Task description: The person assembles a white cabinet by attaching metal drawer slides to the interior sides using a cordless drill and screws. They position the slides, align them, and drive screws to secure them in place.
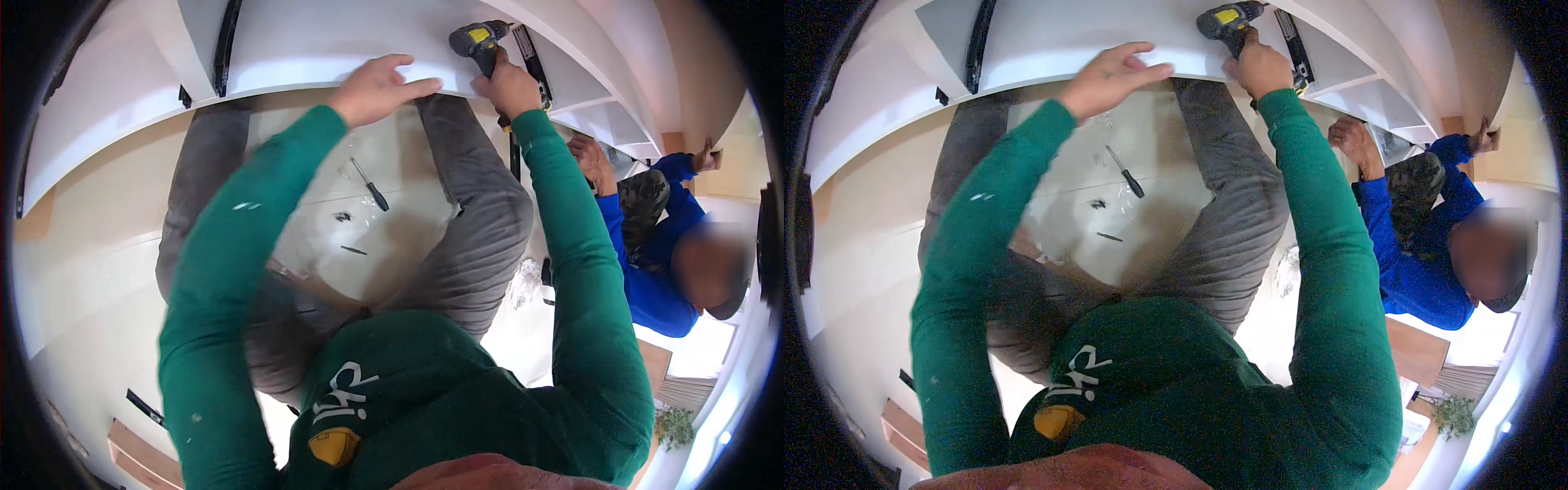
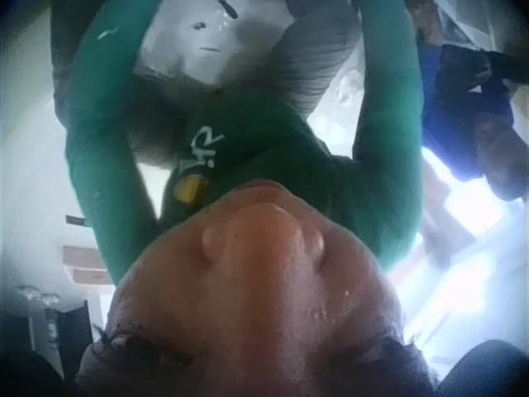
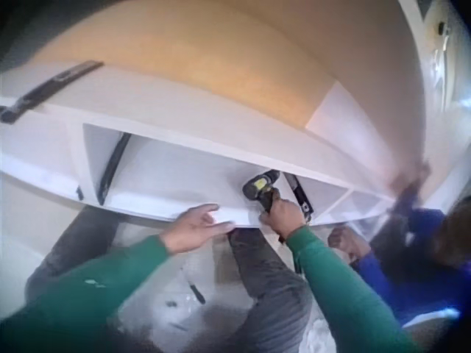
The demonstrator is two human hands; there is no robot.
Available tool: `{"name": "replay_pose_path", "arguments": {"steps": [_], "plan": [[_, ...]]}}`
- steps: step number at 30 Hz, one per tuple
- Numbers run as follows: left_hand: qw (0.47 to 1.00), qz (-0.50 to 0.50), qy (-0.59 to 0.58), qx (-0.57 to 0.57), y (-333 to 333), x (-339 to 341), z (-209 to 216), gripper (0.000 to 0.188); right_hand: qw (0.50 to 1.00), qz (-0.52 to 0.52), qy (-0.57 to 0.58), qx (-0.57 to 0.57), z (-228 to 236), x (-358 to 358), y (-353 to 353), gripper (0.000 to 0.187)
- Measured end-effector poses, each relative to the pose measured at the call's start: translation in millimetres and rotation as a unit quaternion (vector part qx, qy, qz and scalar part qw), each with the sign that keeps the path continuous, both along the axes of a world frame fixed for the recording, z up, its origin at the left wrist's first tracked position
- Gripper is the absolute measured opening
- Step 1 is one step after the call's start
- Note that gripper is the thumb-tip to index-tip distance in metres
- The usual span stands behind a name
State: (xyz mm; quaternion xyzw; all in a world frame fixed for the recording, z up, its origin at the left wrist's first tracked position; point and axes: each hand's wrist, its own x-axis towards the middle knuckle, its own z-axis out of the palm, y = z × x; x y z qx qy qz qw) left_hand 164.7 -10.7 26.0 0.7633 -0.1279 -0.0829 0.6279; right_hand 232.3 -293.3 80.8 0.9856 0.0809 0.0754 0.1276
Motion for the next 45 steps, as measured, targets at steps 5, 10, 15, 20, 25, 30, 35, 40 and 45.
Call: {"name": "replay_pose_path", "arguments": {"steps": [5,10,15,20,25,30,35,40,45], "plan": [[0.985,-0.107,-0.079,0.110,99.3,-26.6,18.6,0.068,0.997,-0.058,0.021,-0.037,-3.2,52.8,-22.8,0.072],[0.977,-0.141,-0.057,0.150,145.9,-76.3,58.3,0.062,0.994,-0.084,0.033,-0.066,-4.0,77.2,-27.7,0.074],[0.980,-0.147,0.018,0.130,189.1,-82.4,46.6,0.069,0.992,-0.102,0.054,-0.046,-12.8,94.2,-38.0,0.076],[0.982,-0.117,0.103,0.111,229.4,-99.8,20.9,0.080,0.993,-0.072,0.087,-0.045,-5.2,101.5,-28.3,0.076],[0.986,-0.104,0.105,0.081,237.9,-107.7,7.2,0.087,0.992,-0.086,0.066,-0.072,-22.9,136.1,-75.2,0.078],[0.990,-0.069,0.104,0.073,232.9,-109.7,5.5,0.090,0.993,-0.060,0.095,-0.042,-26.6,147.4,-80.0,0.080],[0.987,-0.079,0.103,0.096,228.6,-106.6,9.9,0.092,0.993,-0.083,0.057,-0.062,-31.9,157.5,-95.0,0.076],[0.988,-0.080,0.101,0.091,227.4,-108.5,10.5,0.089,0.995,-0.058,0.071,-0.023,-29.7,155.0,-92.3,0.072],[0.990,-0.074,0.098,0.068,228.6,-109.2,7.5,0.084,0.996,-0.053,0.070,-0.012,-27.8,156.7,-93.3,0.069]]}}
